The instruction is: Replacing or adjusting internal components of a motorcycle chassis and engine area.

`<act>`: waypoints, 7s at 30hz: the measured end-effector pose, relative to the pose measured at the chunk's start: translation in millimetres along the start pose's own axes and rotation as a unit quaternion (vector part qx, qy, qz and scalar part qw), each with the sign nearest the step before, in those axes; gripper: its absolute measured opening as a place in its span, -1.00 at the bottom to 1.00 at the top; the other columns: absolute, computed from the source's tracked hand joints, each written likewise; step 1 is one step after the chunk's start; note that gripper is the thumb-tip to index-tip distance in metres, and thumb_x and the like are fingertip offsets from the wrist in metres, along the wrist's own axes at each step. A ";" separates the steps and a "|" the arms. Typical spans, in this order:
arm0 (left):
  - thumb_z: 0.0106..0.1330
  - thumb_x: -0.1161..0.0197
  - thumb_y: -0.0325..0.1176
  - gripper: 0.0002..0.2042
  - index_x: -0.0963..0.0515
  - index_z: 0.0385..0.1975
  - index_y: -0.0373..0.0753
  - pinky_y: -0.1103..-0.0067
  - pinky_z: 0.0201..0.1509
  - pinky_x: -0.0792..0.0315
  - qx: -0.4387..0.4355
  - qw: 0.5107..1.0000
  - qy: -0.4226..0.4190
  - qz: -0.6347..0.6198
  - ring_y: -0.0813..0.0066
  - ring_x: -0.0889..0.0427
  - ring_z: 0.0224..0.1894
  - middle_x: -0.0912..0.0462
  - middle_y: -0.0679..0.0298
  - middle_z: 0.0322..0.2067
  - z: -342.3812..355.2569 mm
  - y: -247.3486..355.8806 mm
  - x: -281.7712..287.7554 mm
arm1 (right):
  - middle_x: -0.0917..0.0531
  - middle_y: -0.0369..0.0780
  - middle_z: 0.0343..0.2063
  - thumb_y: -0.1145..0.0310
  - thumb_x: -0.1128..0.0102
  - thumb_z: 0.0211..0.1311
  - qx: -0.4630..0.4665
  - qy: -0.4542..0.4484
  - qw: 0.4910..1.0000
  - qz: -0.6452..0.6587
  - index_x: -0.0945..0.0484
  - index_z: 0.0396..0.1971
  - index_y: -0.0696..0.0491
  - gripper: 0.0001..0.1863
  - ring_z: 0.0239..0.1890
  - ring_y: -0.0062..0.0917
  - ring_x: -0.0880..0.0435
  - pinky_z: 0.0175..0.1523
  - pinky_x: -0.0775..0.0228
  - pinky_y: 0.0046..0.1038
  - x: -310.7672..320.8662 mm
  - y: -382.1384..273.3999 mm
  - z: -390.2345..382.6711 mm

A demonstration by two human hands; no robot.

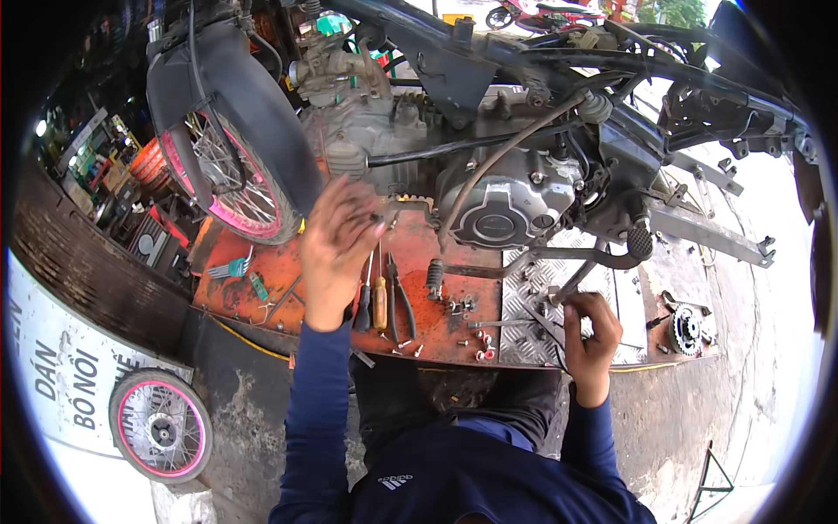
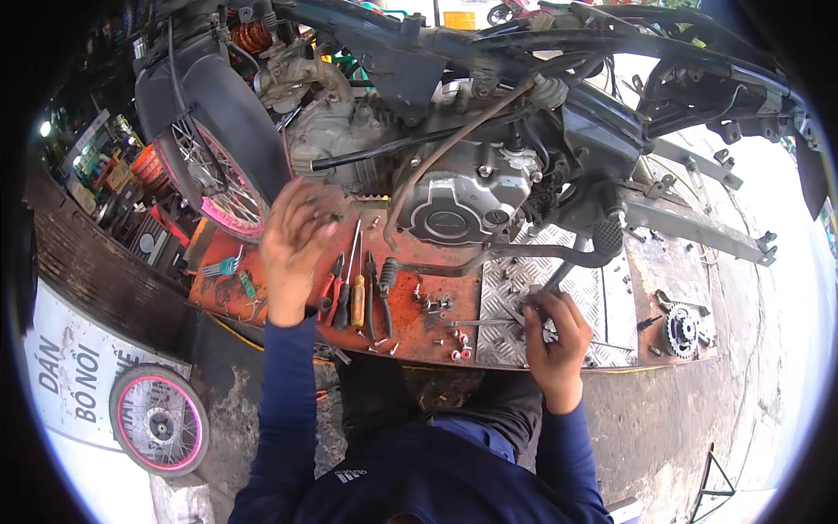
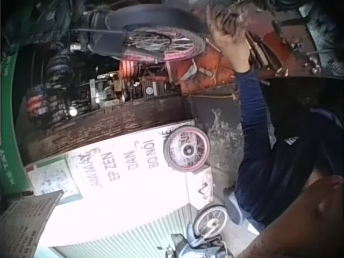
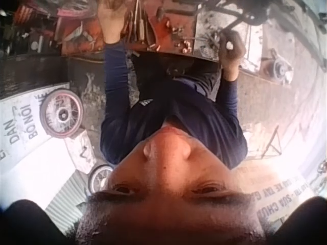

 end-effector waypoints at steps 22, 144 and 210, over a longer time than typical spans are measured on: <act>0.20 -0.36 -0.29 -0.39 -0.35 0.26 -0.28 0.43 0.16 -0.39 0.422 0.504 -0.691 0.303 0.25 -0.64 -0.01 -0.67 0.17 -0.04 -265.2 -136.9 73.8 | -0.56 -0.10 -0.33 0.53 -0.18 -0.11 -0.237 -0.234 0.892 -0.306 -0.51 -0.14 0.07 -0.60 -0.16 -0.18 -0.56 -0.06 -0.33 -0.20 25.9 129.9 -123.4; 0.11 -0.44 -0.39 -0.40 -0.44 0.22 -0.22 0.51 0.00 -0.51 -0.392 0.824 -0.262 0.314 0.39 -0.68 -0.12 -0.68 0.05 -0.14 152.4 132.0 -255.4 | -0.56 0.02 -0.72 0.16 -0.16 0.30 -0.047 -0.222 0.974 -0.008 -0.57 -0.50 0.25 -0.59 -0.59 -0.05 -0.62 -0.43 -0.47 -0.19 129.0 8.2 163.6; 0.10 -0.43 -0.50 -0.41 -0.41 0.19 -0.31 0.50 -0.04 -0.54 -0.448 0.801 -0.226 0.328 0.35 -0.70 -0.12 -0.68 0.06 -0.15 156.3 125.2 -256.6 | -0.37 -0.31 -0.90 -0.29 -0.04 0.28 -0.166 -0.378 0.906 -0.094 -0.55 -0.68 0.17 -0.27 -0.87 -0.66 -0.39 -0.75 -0.15 -0.64 174.3 -26.1 230.1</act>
Point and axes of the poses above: each hand's wrist, its own z-axis towards the middle knuckle, its own x-axis out of the back of the hand, y = z × x, the point moved 3 cm from there along z, towards the middle knuckle
